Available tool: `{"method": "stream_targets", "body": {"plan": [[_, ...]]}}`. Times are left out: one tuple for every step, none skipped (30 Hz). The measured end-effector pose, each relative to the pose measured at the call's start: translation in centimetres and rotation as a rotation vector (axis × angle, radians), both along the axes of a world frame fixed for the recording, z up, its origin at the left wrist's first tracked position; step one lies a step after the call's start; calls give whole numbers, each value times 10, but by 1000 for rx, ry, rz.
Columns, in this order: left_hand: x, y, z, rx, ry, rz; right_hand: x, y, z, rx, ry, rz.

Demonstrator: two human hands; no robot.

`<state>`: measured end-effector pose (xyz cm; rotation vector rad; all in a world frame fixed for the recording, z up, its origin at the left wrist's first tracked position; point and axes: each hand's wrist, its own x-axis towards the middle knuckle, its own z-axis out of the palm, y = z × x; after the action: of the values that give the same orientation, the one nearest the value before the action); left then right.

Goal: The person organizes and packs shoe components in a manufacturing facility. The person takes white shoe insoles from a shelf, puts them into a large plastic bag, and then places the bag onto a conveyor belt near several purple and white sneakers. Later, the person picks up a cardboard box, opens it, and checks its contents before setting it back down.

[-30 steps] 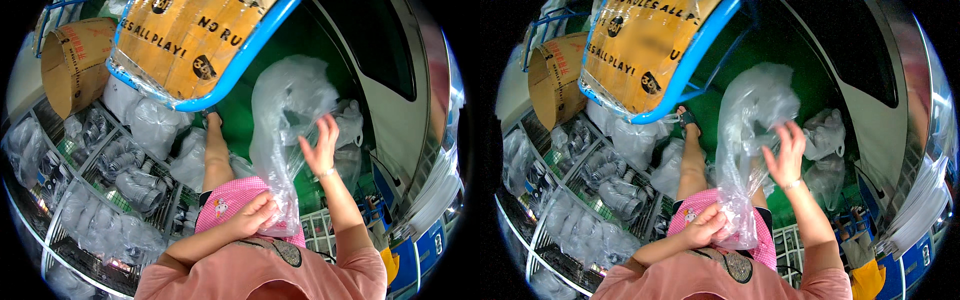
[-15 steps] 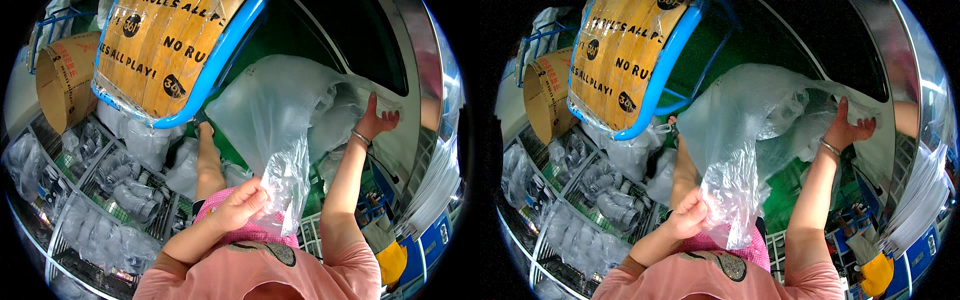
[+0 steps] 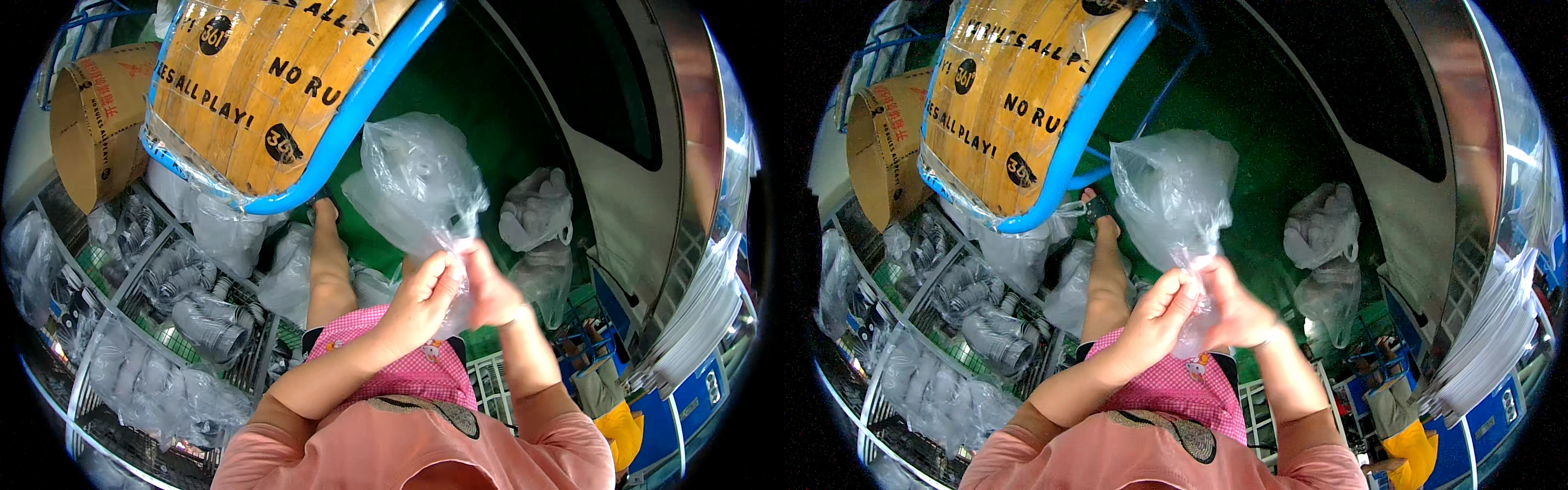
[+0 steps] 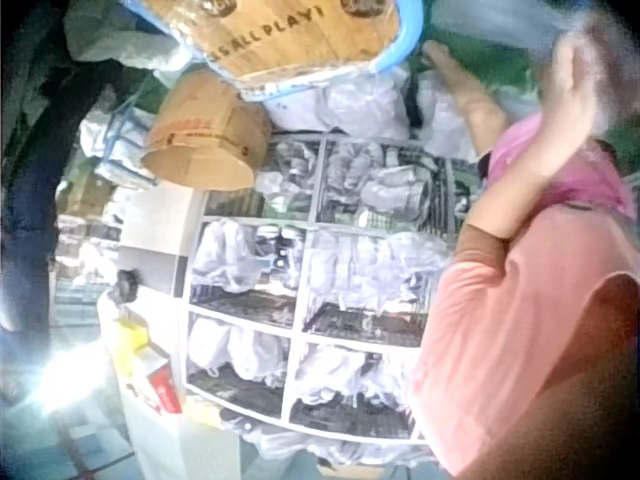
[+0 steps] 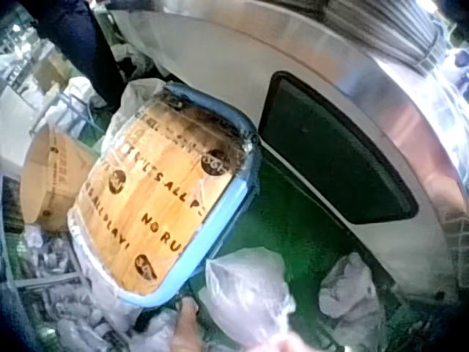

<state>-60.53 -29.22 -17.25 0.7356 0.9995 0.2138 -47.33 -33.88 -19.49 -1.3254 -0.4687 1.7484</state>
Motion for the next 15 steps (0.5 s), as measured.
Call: {"method": "stream_targets", "body": {"plan": [[0, 4, 0, -35, -50, 44, -13, -1, 5, 77, -82, 139], [-1, 7, -1, 0, -41, 51, -18, -2, 2, 82, -254, 320], [-5, 13, -2, 40, -33, 54, -22, 0, -12, 87, -305, 363], [-11, 19, -2, 82, -24, 59, -18, 1, -10, -62, -312, 391], [-23, 24, 3, 231, 93, 65, -16, 5, -13, 2, -323, 274], [-40, 31, 13, 389, 207, 73, -12, 12, -17, 75, -336, 153], [-58, 37, 20, 286, 241, 215, -5, 22, -18, 47, -238, 10], [-79, 36, 10, 385, 369, 428, -2, 42, -15, 46, -83, -167], [-98, 49, 1, 295, 441, 627, 2, 62, -13, 31, 4, -239], [-110, 62, -7, 187, 400, 864, 3, 75, -8, 1, 104, -298], [-114, 80, -13, 124, 354, 1041, 0, 84, -8, 13, 77, -286], [-112, 101, -17, 134, 246, 1022, -5, 93, -11, 23, 57, -269], [-110, 121, -23, 133, 136, 999, -9, 100, -13, 26, 27, -251], [-109, 141, -26, 132, 29, 972, -12, 103, -18, 22, 52, -272], [-107, 156, -28, 169, 18, 939, -13, 112, -14, -14, 46, -322]]}}
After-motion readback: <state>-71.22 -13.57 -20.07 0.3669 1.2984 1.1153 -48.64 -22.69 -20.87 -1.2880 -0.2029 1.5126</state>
